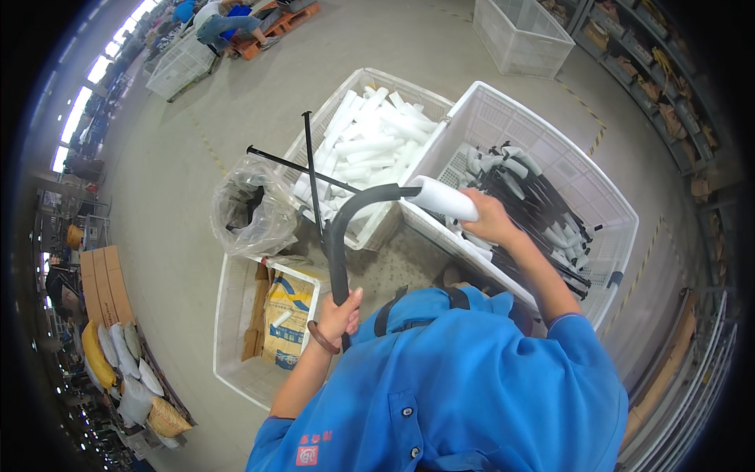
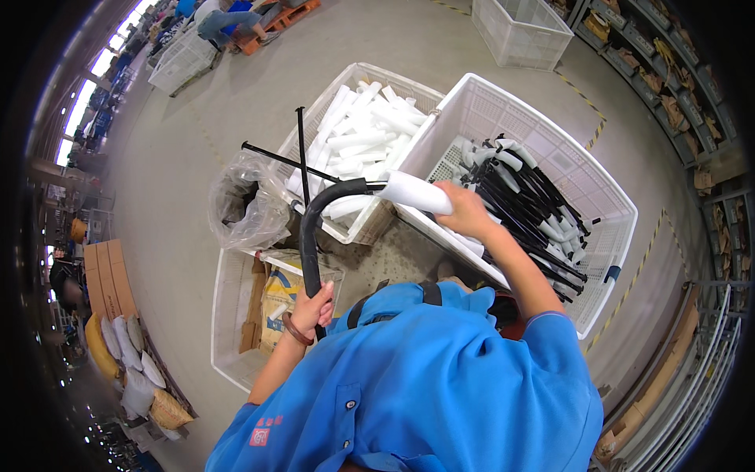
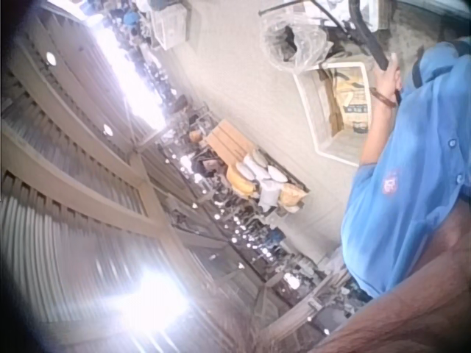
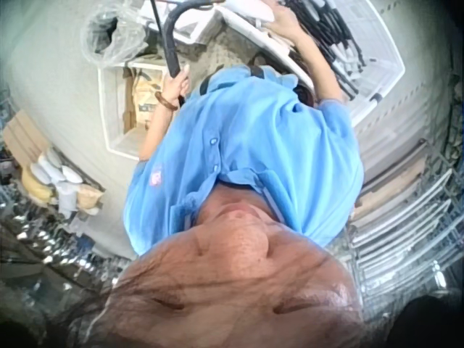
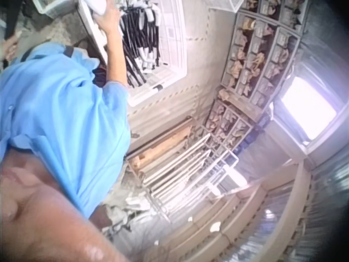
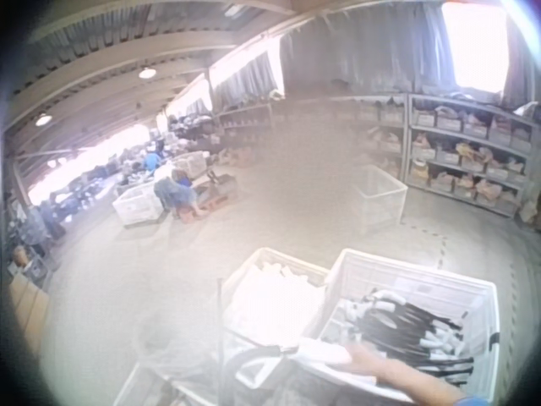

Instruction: The person repeatedly picks up black curved rods and white foam sleeves from a white plastic bin, slides the sleeves onto the rods, and places the assembled units back into the bin. The process is continuous and repetitive throughout the clip.

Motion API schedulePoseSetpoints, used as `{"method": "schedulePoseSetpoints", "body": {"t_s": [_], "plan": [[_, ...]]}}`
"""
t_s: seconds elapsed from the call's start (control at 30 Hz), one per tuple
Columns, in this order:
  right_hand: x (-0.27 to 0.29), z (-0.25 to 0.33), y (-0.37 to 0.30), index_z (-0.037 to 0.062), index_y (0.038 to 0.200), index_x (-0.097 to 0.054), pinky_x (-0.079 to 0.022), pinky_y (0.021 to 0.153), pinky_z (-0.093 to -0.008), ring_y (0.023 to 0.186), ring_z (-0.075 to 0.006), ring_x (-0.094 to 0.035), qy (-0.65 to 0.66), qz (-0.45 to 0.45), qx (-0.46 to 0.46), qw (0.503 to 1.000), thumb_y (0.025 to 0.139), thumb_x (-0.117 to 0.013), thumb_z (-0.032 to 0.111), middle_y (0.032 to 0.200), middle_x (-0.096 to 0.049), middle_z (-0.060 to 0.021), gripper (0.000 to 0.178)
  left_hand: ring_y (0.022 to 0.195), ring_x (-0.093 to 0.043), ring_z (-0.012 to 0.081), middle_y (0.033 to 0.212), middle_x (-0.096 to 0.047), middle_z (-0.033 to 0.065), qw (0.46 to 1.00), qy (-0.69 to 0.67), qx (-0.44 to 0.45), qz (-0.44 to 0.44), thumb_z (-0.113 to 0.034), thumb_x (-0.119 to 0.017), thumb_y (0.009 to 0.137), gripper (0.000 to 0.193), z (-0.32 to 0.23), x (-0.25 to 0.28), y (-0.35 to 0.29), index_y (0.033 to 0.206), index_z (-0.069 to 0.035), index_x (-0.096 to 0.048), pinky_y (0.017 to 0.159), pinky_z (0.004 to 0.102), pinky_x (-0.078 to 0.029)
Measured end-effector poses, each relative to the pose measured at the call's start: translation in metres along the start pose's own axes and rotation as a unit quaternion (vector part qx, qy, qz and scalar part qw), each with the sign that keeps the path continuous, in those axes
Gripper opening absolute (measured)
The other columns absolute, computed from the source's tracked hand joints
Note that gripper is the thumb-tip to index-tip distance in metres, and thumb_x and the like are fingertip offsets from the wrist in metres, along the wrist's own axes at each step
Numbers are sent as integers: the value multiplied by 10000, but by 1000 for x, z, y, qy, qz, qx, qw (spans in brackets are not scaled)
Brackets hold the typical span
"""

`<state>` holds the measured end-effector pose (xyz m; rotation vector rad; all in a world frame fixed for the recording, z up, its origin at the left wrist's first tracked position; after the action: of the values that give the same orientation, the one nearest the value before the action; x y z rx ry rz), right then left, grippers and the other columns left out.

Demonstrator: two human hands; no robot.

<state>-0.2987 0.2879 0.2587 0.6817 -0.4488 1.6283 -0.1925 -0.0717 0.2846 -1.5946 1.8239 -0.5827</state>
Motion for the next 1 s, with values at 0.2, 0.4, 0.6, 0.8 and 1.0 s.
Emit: {"method": "schedulePoseSetpoints", "body": {"t_s": [0.2, 0.4, 0.6, 0.8, 1.0], "plan": [[28, 42, 38, 72, 1030, -598, -529, 714, -425, 872, -314, -675, -299, 172, 132, 929, 621, -741, 72, 895, -680, -130, 433, 400, -463, 72, 514, -500, -9, 979, 198, -25, -46, -311, -705, 899, 341, 10, -38, 11, 703, -81, -548, 358, 250, -321], [9, 76, 64, 44, 981, -555, -531, 688, -433, 834, -350, -664, -198, 29, 205, 958, 695, -738, 152, 807, -662, -121, 356, 368, -411, 76, 508, -457, -21, 993, 117, -22, 22, -293, -697, 905, 327, -5, -55, 21, 730, -81, -520, 340, 254, -303], [-31, 128, 45, 79, 857, -551, -521, 670, -400, 759, -292, -647, -305, 79, 353, 881, 723, -680, 129, 793, -610, -89, 192, 360, -413, 84, 499, -469, -14, 969, 220, -107, 21, -218, -693, 911, 340, 4, -80, 16, 670, -65, -508, 343, 278, -293], [5, 163, 50, 67, 943, -583, -533, 666, -398, 768, -286, -671, -254, 60, 441, 858, 717, -667, 108, 799, -635, -100, 245, 393, -418, 68, 539, -495, -12, 988, 131, -41, 71, -246, -712, 898, 273, -7, -68, 2, 764, -64, -558, 359, 240, -306], [81, 77, 23, 103, 1153, -608, -515, 820, -445, 946, -342, -659, -181, -1, 70, 981, 685, -724, 75, 1009, -678, -133, 483, 395, -396, 47, 528, -464, -35, 983, 3, 17, 185, -226, -726, 890, 288, -19, -74, 0, 762, -107, -497, 361, 221, -294]]}}
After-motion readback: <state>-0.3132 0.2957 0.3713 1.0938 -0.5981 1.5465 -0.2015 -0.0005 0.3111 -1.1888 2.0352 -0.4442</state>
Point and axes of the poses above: each hand's wrist, its own y-axis towards the middle knuckle, its own x-axis out of the back of the hand, z = x × y, the point moved 4 cm from there along y, towards the middle knuckle
